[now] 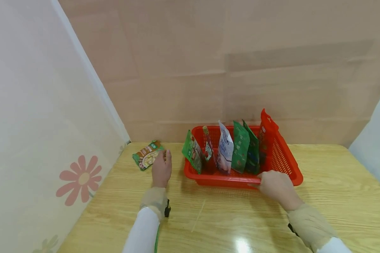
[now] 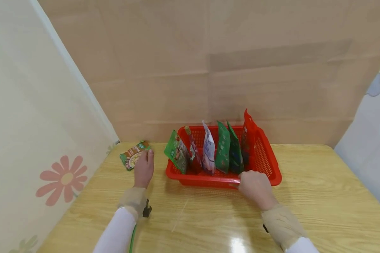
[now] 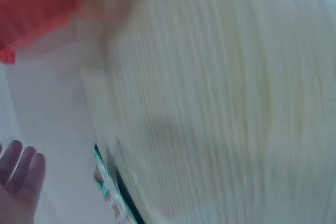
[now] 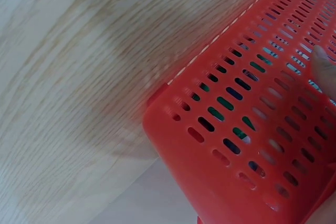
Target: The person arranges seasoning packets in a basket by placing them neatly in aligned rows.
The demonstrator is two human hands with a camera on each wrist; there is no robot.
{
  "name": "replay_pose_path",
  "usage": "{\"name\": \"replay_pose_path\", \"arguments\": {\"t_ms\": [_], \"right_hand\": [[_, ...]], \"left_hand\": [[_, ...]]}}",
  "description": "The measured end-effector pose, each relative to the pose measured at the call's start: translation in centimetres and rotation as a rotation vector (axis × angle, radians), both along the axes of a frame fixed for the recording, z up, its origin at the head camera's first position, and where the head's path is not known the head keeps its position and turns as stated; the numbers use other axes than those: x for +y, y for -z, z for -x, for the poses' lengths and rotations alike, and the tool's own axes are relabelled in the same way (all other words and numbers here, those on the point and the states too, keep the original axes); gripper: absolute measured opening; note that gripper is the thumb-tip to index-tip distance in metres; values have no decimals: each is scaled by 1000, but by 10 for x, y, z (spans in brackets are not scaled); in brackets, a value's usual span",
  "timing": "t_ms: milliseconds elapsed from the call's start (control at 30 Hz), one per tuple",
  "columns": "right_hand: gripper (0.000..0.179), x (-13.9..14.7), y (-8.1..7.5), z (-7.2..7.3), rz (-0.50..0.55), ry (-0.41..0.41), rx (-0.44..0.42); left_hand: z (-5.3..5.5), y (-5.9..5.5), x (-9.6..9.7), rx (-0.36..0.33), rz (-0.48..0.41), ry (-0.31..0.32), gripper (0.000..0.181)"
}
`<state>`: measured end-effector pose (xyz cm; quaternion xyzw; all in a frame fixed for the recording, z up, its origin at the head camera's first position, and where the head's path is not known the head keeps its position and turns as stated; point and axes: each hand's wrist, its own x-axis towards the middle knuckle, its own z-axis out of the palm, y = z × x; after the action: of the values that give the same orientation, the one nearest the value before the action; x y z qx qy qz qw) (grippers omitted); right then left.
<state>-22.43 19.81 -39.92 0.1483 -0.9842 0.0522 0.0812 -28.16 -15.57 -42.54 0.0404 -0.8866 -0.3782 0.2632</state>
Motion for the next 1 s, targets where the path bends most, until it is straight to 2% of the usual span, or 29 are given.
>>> {"name": "replay_pose_path", "arguments": {"t_ms": [100, 167, 367, 500, 600, 700, 800, 833, 1000], "right_hand": [[21, 0, 0, 1, 8, 10, -12], [22, 0, 0, 1, 12, 4, -15], [24, -1, 0, 1, 10, 7, -16], [24, 0, 1, 2, 9, 14, -24], [22, -1, 1, 2, 7, 11, -37], [22, -1, 0, 1, 4, 5, -40], [23, -1, 0, 1, 7, 4, -35], [23, -1, 0, 1, 6, 5, -33], [23, 0, 1, 1, 3, 8, -31]], "left_hand": [[1, 1, 4, -84, -74, 90, 49], [1, 0, 9, -113, -101, 120, 49], [2, -5, 26, -138, -164, 189, 42], [3, -10, 37, -128, -228, 232, 40], [1, -14, 41, -124, -328, 254, 41], [-2, -18, 44, -147, -497, 360, 50], [-5, -22, 47, -166, -595, 449, 58], [-6, -24, 49, -168, -601, 461, 58], [-6, -30, 57, -136, -485, 456, 56]]}}
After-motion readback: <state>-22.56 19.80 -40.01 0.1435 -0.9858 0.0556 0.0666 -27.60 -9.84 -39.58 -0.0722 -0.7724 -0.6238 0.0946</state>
